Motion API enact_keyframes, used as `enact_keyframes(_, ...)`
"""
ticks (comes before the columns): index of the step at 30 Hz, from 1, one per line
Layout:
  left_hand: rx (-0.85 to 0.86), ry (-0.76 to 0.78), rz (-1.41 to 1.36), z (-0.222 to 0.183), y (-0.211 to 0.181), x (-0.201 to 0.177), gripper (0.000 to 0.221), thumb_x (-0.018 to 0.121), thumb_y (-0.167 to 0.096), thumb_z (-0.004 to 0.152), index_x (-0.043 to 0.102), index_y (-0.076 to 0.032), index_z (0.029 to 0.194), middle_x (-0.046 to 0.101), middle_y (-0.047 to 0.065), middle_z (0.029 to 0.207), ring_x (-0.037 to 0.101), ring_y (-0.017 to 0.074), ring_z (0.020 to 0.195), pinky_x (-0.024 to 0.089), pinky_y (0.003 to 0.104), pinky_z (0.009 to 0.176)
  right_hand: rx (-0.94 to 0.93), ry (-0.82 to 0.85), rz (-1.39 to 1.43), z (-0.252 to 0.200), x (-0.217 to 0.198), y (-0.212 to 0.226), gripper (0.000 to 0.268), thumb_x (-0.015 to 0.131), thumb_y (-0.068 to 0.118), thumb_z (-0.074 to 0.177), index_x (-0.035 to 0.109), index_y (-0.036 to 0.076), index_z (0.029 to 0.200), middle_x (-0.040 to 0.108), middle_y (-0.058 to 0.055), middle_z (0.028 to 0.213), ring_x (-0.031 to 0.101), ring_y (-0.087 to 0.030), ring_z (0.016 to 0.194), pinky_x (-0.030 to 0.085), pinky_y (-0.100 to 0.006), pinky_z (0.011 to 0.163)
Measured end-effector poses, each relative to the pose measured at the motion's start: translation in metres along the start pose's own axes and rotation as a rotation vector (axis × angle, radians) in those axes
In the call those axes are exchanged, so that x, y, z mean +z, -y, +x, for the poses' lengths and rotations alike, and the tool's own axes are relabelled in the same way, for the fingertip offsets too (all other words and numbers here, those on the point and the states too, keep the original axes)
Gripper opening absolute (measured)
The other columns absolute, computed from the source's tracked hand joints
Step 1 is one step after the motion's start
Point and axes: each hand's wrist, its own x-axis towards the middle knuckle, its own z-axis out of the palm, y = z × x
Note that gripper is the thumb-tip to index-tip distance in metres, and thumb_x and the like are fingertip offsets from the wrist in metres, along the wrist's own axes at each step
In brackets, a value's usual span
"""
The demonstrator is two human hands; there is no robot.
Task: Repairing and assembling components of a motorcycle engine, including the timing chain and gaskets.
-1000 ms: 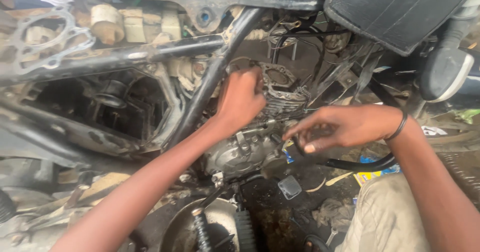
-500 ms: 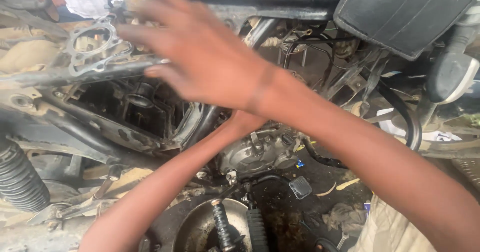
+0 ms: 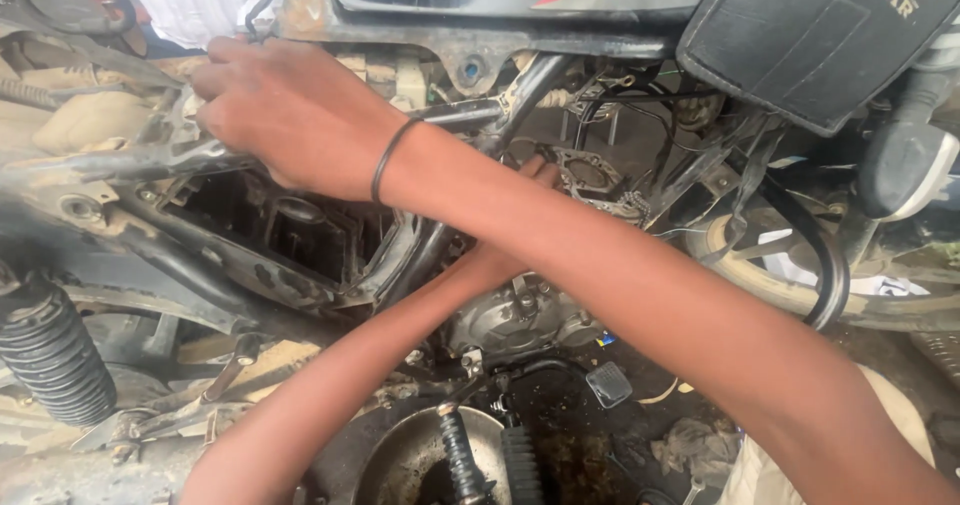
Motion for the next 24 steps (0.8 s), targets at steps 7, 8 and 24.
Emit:
enact_keyframes(7, -0.205, 0.025, -0.346, 0.016, -0.034, -0.034, 0.033, 0.064, -0.008, 0.084, 0.057, 0.005, 0.114, 0.064, 0.025, 0.111, 0.064, 0.0393, 0.107, 0.049, 0.047, 0.091, 0.174, -0.403, 0.193, -0.068, -0.093, -0.016, 0.010, 0.077, 0.014, 0.106, 0.078, 0.005, 0.108, 0.074, -0.004, 0.095, 0.065, -0.012, 0.074, 0.051, -0.028, 0.069)
enact_keyframes(8, -0.199, 0.027, -0.358, 0.016, -0.036, -0.035, 0.033, 0.064, -0.008, 0.084, 0.057, 0.005, 0.114, 0.064, 0.025, 0.111, 0.064, 0.0393, 0.107, 0.049, 0.047, 0.091, 0.181, -0.396, 0.183, -0.086, -0.113, -0.007, 0.010, 0.077, 0.014, 0.106, 0.078, 0.005, 0.108, 0.074, -0.004, 0.095, 0.065, -0.012, 0.074, 0.051, -0.028, 0.069)
enact_keyframes(24, -0.774, -0.107, -1.324, 0.063, -0.057, -0.024, 0.025, 0.046, -0.008, 0.087, 0.065, 0.009, 0.092, 0.071, 0.015, 0.075, 0.065, 0.0209, 0.055, 0.051, 0.032, 0.053, 1.617, -0.584, 0.968, -0.317, -0.129, -0.002, 0.022, 0.067, 0.000, 0.090, 0.069, -0.007, 0.111, 0.072, -0.012, 0.092, 0.071, -0.018, 0.079, 0.058, -0.027, 0.072)
